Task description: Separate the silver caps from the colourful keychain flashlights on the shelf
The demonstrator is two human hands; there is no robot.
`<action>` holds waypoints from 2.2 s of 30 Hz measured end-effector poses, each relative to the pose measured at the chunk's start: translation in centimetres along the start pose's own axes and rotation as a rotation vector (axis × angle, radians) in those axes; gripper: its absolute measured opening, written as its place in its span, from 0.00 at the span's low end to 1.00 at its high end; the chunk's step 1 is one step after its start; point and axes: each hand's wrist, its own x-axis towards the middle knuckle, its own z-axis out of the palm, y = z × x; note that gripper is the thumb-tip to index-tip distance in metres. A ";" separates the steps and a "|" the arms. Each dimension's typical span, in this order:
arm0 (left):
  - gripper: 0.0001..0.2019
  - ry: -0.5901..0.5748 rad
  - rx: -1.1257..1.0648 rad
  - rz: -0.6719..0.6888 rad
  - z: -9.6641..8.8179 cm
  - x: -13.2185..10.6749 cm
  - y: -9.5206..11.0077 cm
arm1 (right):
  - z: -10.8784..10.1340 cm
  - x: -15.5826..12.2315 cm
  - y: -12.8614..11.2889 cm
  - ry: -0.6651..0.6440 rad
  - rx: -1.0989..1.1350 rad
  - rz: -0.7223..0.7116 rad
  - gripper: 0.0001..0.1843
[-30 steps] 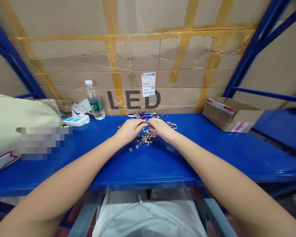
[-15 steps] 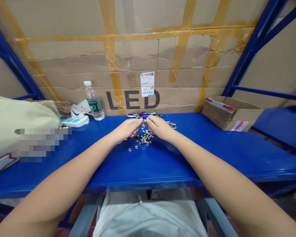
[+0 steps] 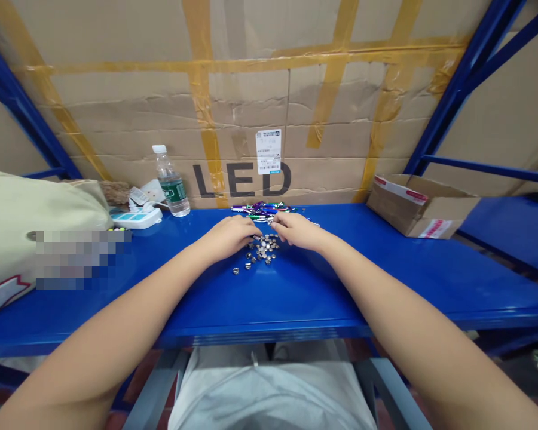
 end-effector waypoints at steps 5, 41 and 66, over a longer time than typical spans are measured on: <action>0.12 0.033 0.050 -0.066 -0.6 0.1 0.0 | 0.0 -0.1 0.0 -0.044 0.013 0.035 0.10; 0.15 -0.140 -0.057 -0.300 0.1 -1.2 -5.9 | 3.0 -0.3 -3.2 -0.011 -0.459 -0.186 0.11; 0.11 0.081 -0.107 -0.316 -1.2 4.7 -3.0 | 0.2 0.8 1.3 0.317 0.012 -0.091 0.22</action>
